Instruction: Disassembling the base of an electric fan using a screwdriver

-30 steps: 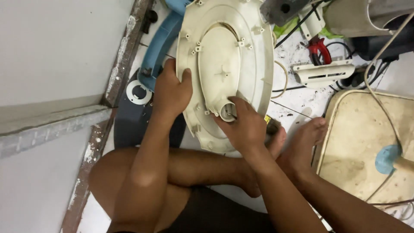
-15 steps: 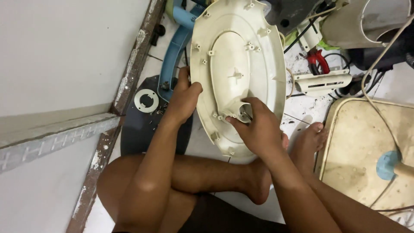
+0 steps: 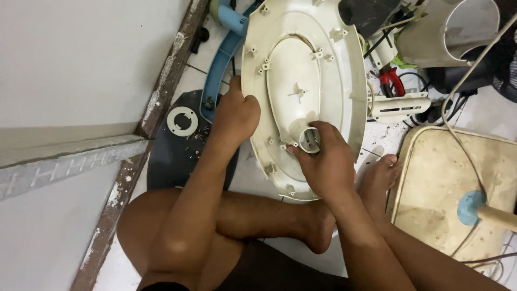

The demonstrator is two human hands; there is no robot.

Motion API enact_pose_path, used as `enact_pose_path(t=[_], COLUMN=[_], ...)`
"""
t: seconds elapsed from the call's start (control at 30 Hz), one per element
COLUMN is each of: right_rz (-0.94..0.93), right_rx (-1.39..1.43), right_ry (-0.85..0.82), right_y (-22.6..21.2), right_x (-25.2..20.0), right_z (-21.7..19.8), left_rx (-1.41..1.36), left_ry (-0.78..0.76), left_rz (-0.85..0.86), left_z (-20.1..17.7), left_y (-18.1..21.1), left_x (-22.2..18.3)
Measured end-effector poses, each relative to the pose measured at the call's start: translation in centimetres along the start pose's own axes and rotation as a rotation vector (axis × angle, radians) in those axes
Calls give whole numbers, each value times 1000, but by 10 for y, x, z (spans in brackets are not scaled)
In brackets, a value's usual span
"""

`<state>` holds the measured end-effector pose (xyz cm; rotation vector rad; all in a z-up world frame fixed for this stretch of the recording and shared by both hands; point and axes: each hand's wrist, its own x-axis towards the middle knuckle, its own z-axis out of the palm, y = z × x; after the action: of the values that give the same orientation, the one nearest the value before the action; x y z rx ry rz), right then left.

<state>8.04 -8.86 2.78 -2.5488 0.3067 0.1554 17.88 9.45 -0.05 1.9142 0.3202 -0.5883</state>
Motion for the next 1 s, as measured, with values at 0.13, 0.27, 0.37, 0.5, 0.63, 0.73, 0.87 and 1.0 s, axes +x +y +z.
enact_pose_path(t=[0.13, 0.27, 0.37, 0.5, 0.63, 0.73, 0.87, 1.0], right_rz=[42, 101, 155, 313, 154, 42, -45, -104], right_rx=[33, 60, 90, -193, 227, 301, 303, 264], right_ry=[-9, -36, -48, -145, -48, -15, 10, -8], right_y=[-13, -25, -31, -36, 20, 21, 25, 31], right_x=[-4, -8, -15, -21, -27, -27, -27, -29], right_z=[-11, -37, -57, -63, -22, -21, -27, -26], left_rx=[12, 25, -65, -331, -725, -806, -665, -705], left_ry=[-21, -119, -233, -227, -209, -278, -264, -141], left_rz=[-16, 5, 83, 304, 337, 405, 303, 328], left_z=[-10, -28, -34, -3, 51, 67, 91, 101], left_y=[6, 31, 39, -8, -68, -95, -118, -126], left_x=[-9, -37, -53, -33, -23, -11, -5, 6])
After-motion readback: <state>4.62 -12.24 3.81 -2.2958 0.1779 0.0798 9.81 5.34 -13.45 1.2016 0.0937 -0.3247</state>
